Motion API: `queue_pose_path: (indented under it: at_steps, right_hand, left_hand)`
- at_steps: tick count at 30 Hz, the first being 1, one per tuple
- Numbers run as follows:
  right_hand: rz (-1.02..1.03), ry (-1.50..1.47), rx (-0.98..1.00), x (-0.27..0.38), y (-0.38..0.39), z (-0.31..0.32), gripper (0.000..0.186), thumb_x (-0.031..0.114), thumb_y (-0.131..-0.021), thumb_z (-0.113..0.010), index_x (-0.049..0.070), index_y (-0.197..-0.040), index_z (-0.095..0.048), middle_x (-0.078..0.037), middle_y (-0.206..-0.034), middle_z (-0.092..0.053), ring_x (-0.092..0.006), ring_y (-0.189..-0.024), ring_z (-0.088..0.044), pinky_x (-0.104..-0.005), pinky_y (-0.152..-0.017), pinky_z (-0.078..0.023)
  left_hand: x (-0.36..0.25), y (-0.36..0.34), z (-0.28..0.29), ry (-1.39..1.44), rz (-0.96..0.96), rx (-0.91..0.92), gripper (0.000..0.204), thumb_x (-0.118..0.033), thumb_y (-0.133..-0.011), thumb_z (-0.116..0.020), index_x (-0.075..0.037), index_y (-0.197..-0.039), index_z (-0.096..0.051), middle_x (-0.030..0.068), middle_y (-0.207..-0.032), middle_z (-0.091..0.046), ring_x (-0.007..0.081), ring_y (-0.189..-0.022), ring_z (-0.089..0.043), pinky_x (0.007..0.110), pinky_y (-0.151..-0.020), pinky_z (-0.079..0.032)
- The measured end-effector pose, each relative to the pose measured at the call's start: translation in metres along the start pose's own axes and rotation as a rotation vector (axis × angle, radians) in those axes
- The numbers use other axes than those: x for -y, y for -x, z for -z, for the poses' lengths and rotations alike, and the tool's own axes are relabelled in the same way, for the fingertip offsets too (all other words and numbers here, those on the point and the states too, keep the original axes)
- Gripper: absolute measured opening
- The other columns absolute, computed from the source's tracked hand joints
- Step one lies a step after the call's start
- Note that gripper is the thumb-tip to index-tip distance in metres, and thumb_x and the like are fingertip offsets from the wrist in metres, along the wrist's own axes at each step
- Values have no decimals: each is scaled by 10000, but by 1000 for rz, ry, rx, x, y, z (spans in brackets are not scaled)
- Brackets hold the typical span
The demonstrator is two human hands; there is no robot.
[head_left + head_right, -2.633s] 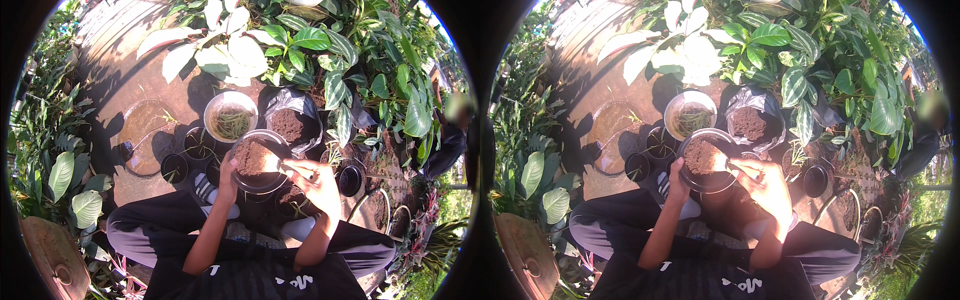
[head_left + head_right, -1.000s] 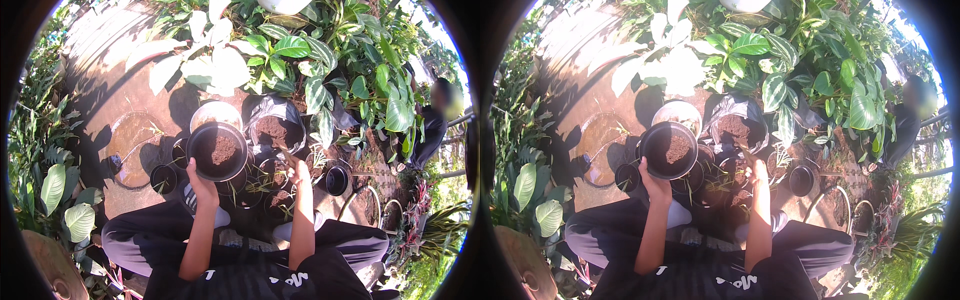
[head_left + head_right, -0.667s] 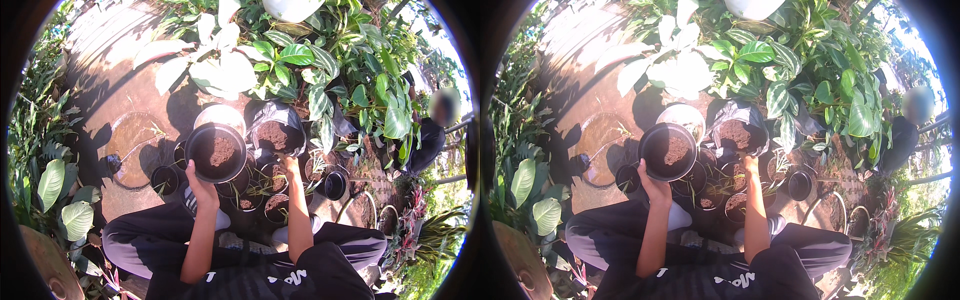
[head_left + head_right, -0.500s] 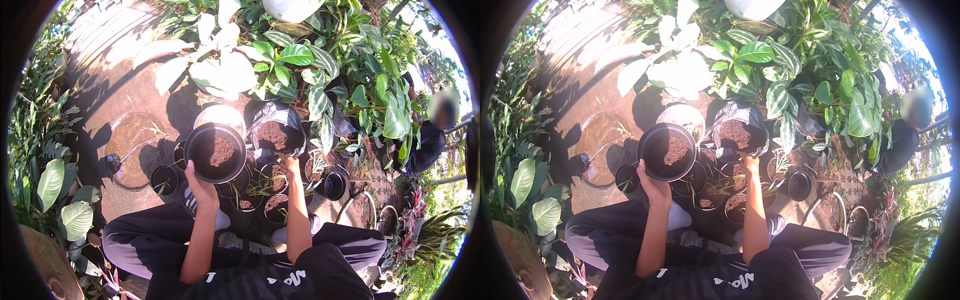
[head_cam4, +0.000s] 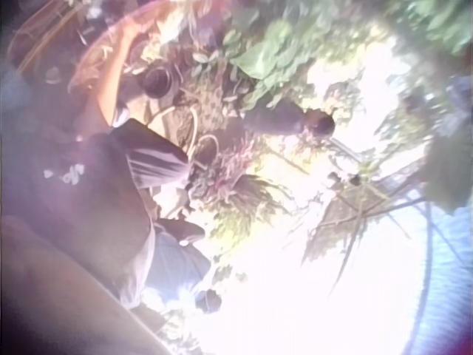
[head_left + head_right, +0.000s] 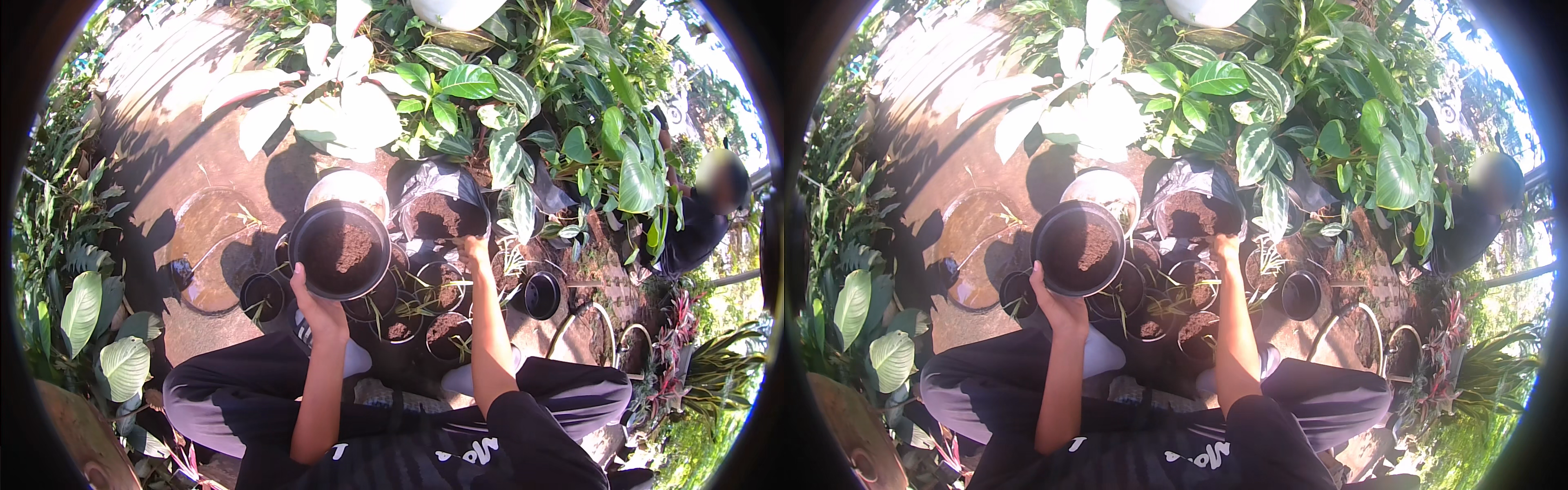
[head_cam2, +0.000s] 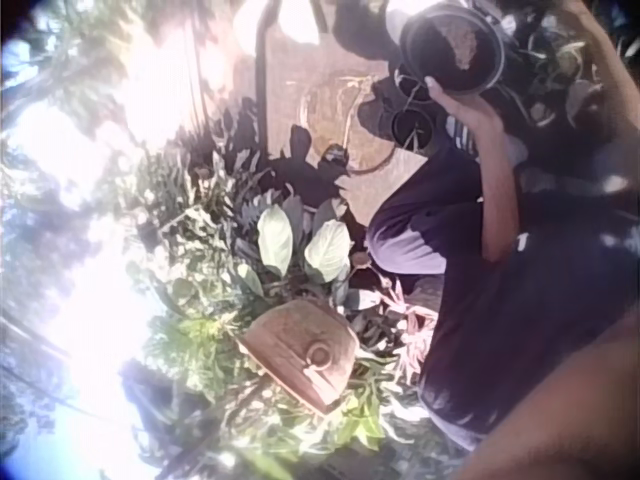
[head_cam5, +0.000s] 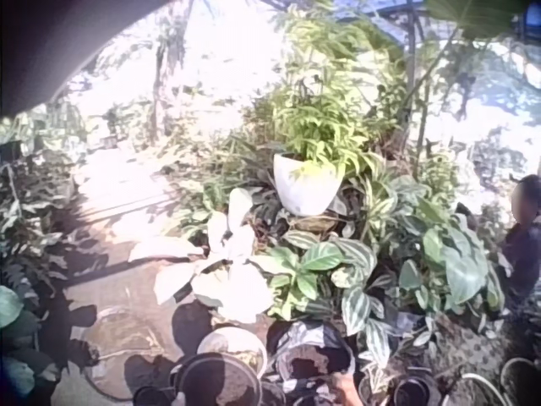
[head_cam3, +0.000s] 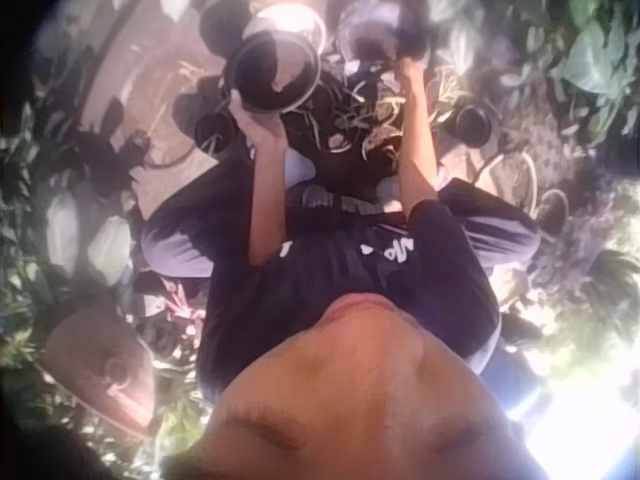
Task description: The person fills small pots with soil using a small wooden tool and places plant stems into the soil.
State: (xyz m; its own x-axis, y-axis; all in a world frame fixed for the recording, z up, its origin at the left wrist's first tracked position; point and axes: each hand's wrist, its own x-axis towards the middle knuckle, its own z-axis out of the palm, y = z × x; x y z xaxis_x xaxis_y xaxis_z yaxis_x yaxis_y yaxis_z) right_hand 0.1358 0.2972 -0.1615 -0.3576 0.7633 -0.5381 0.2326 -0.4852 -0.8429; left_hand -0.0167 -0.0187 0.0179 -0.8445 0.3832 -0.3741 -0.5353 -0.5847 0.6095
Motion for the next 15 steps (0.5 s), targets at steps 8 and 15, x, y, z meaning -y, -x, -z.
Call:
queue_pose_path:
  at_steps: [8, 15]
  right_hand:
    - [48, 5, -129, 36, -30, 2, 232, 42, -870, -421, -89, -845, -611, -59, -597, -493, -87, -405, -384, -238, -324, -280]
    - [203, 59, -258, -71, -87, 1, 115, 97, -911, -513, 22, -891, -598, -38, -572, -512, -129, -392, -442, -299, -336, -336]
  left_hand:
    - [3, 1, 5, -1, 21, 20, 578, -489, -953, -515, -55, -1335, -502, 55, -1328, -568, 189, -1238, -515, 355, -1041, -375]
    - [4, 1, 6, -19, 9, 1, 581, -489, -950, -523, -59, -1339, -500, 50, -1330, -566, 183, -1239, -513, 352, -1041, -375]
